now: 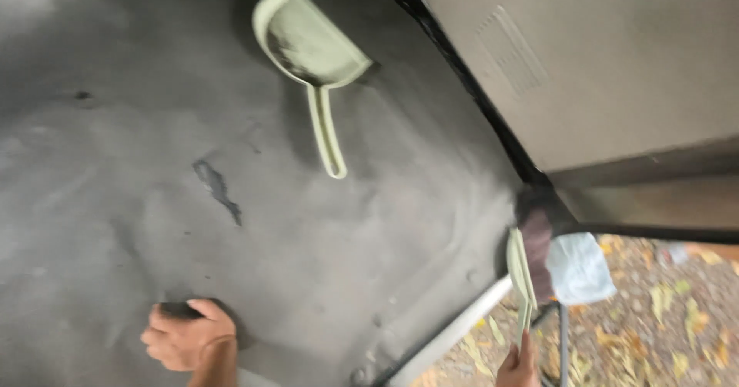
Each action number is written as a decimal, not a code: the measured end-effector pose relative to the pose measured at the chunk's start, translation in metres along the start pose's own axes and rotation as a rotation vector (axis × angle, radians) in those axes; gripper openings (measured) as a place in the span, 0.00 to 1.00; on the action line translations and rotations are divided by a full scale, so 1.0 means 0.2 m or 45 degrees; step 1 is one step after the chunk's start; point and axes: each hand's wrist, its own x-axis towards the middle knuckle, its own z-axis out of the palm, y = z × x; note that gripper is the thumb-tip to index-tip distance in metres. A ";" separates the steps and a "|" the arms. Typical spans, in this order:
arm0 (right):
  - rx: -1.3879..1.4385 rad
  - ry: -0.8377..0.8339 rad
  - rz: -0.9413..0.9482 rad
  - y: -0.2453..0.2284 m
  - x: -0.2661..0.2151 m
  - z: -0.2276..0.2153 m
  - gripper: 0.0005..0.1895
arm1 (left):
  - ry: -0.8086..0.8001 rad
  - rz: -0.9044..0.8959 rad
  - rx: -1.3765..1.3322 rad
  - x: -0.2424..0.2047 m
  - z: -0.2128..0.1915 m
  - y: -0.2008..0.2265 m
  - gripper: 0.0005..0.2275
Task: Brushing dirt and debris off a vehicle floor mat using a hand brush and dustpan.
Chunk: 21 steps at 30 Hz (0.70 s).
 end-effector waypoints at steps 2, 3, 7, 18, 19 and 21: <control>0.181 0.120 0.154 0.18 -0.24 0.16 0.24 | -0.007 0.025 0.012 0.00 -0.04 0.01 0.23; 0.383 0.244 0.288 0.28 -0.36 0.23 0.22 | 0.005 0.031 0.031 0.00 -0.05 0.02 0.22; 0.208 -0.526 0.539 -0.20 -0.20 -0.26 0.29 | -0.101 -0.017 0.032 0.00 0.00 0.00 0.23; 0.613 -0.698 0.470 -0.98 0.65 -0.33 0.27 | -0.190 -0.114 -0.036 0.01 -0.03 0.03 0.21; 0.604 -0.712 0.463 -0.96 0.64 -0.51 0.27 | -0.194 -0.121 -0.021 0.01 -0.03 0.02 0.21; 0.476 -0.735 0.707 -0.94 0.69 -0.87 0.24 | -0.149 -0.068 -0.032 0.02 -0.02 0.01 0.22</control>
